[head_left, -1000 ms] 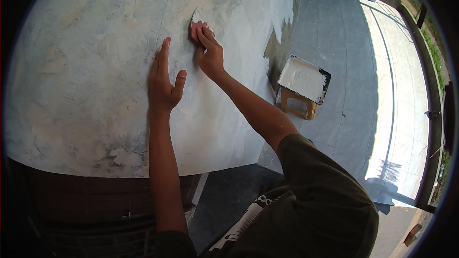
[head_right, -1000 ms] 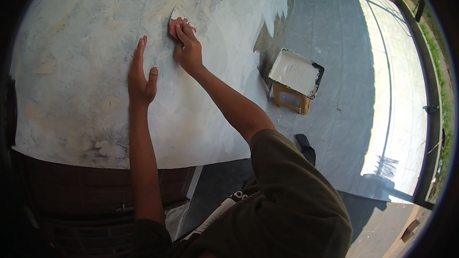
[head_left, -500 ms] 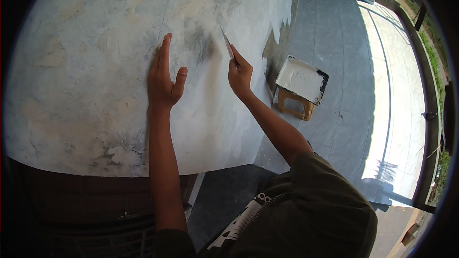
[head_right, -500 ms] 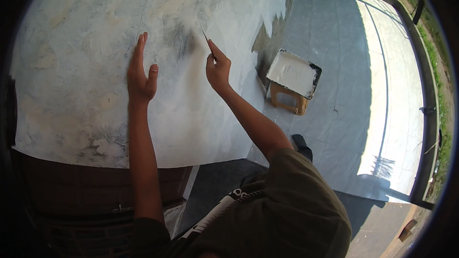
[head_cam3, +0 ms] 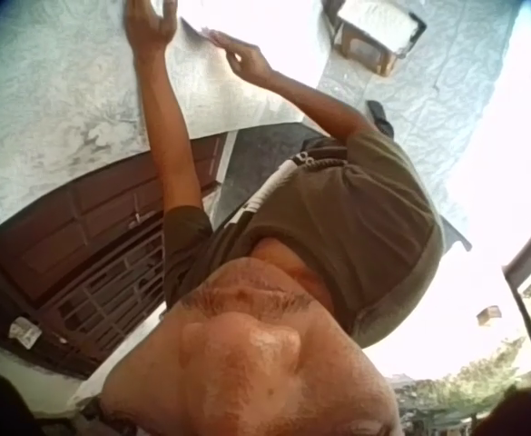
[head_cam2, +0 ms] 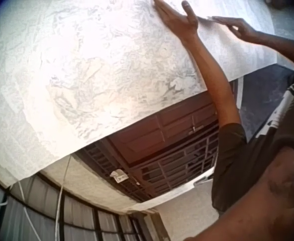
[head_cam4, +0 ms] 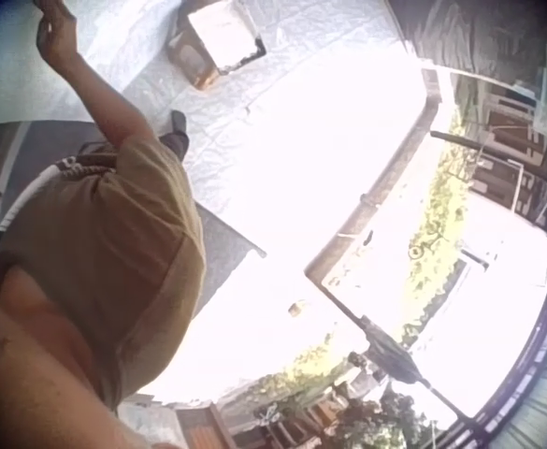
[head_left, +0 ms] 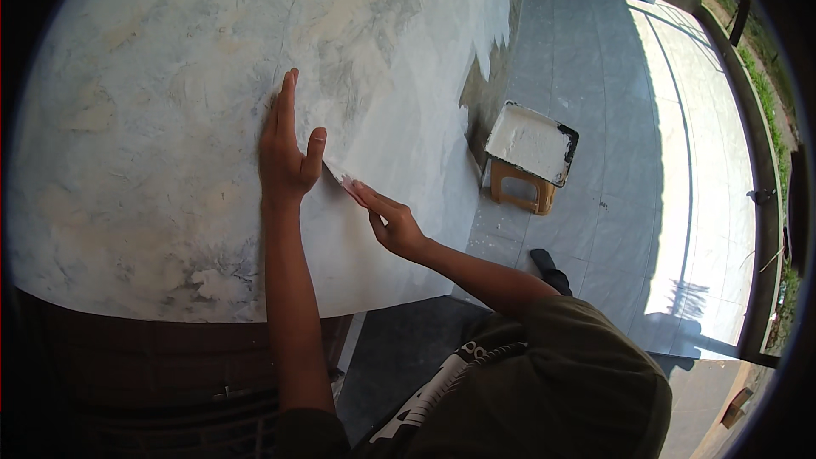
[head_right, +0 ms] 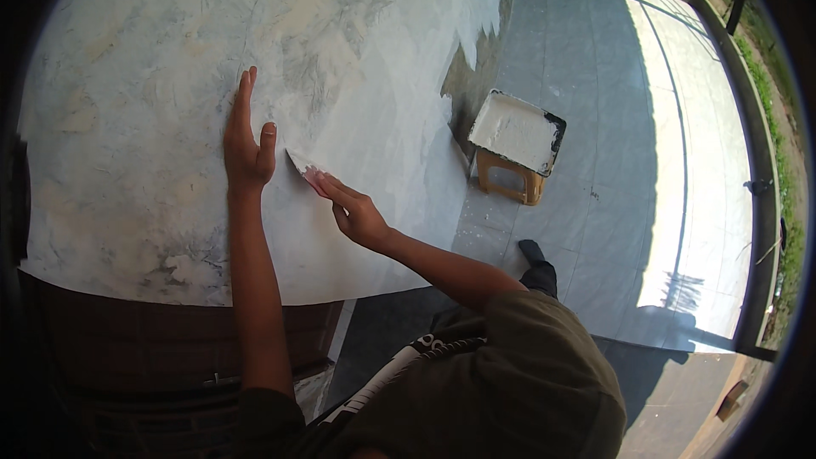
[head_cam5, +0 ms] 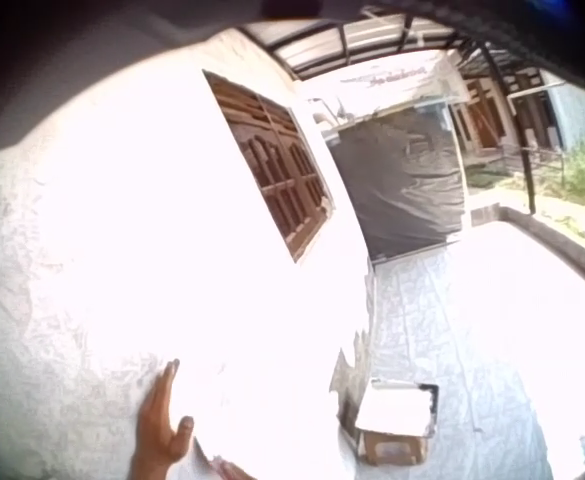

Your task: Applying wall putty to a wall using a putty knife.

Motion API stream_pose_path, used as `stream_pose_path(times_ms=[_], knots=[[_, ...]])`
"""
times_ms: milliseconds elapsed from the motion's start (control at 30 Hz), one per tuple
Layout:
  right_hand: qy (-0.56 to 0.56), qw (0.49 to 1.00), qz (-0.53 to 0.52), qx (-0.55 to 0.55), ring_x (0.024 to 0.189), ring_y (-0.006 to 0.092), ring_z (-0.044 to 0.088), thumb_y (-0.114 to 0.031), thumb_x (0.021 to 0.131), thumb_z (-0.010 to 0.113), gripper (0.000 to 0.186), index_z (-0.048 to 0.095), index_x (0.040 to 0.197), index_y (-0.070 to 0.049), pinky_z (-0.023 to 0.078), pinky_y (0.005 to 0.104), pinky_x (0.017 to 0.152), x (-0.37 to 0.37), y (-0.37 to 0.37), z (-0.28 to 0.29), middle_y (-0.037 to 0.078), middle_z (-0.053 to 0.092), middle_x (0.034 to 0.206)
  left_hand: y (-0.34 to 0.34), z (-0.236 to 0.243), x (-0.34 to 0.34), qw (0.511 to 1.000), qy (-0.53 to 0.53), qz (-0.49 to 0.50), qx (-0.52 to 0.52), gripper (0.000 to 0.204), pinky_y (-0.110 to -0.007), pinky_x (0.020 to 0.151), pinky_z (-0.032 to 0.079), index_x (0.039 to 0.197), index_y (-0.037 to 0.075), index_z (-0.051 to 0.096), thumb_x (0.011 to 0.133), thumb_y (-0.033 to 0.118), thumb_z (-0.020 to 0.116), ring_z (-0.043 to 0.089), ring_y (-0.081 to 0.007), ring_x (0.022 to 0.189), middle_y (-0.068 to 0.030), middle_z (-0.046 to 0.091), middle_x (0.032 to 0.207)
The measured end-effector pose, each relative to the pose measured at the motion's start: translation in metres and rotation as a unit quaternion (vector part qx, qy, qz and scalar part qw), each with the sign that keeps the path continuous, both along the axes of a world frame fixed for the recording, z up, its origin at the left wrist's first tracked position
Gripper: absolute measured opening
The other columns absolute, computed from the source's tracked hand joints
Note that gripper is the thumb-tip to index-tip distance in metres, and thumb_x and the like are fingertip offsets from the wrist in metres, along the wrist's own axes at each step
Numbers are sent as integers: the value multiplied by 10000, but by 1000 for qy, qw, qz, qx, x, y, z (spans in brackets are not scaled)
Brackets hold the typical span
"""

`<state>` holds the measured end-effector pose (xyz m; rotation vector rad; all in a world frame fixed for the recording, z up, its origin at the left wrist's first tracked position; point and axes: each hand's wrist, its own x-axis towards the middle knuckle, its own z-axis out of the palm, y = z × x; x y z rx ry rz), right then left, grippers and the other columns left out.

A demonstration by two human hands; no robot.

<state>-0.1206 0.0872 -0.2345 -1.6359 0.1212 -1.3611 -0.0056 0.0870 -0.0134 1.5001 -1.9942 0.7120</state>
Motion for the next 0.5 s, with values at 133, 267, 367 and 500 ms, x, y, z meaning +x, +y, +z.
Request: stream_pose_path(times_ms=[133, 267, 367, 500], knots=[[4, 974, -7, 226, 1150, 132, 602, 70, 969, 510, 438, 522, 1404, 24, 475, 280, 983, -21, -33, -1, 143, 650, 1305, 0, 4, -4, 1000, -1, 8, 2, 715, -466, 1105, 403, 1503, -39, 334, 991, 443, 462, 485, -414, 1344, -240, 481, 1470], [-32, 963, -160, 216, 916, 131, 670, 81, 929, 518, 434, 579, 1351, 1, 518, 279, 847, 3, -108, 30, 177, 718, 1069, 3, 2, -2, 1000, 1, 10, 12, 697, -465, 1108, 401, 1509, -28, 330, 990, 413, 476, 483, -409, 1347, -241, 474, 1475], [-51, 953, -211, 213, 1060, 273, 700, 96, 904, 475, 458, 582, 1341, 10, 518, 327, 914, 22, -152, 62, 228, 691, 1177, 10, -3, -4, 999, 15, 16, 34, 692, -467, 1109, 401, 1511, -29, 324, 986, 391, 489, 484, -411, 1345, -244, 471, 1476], [-76, 955, -249, 139, 1181, 280, 644, 113, 900, 467, 479, 560, 1361, 24, 494, 299, 947, 48, -188, 77, 211, 654, 1273, 5, -20, -9, 998, 28, 16, 61, 695, -472, 1110, 399, 1511, -35, 314, 971, 353, 515, 499, -425, 1319, -252, 468, 1473]])
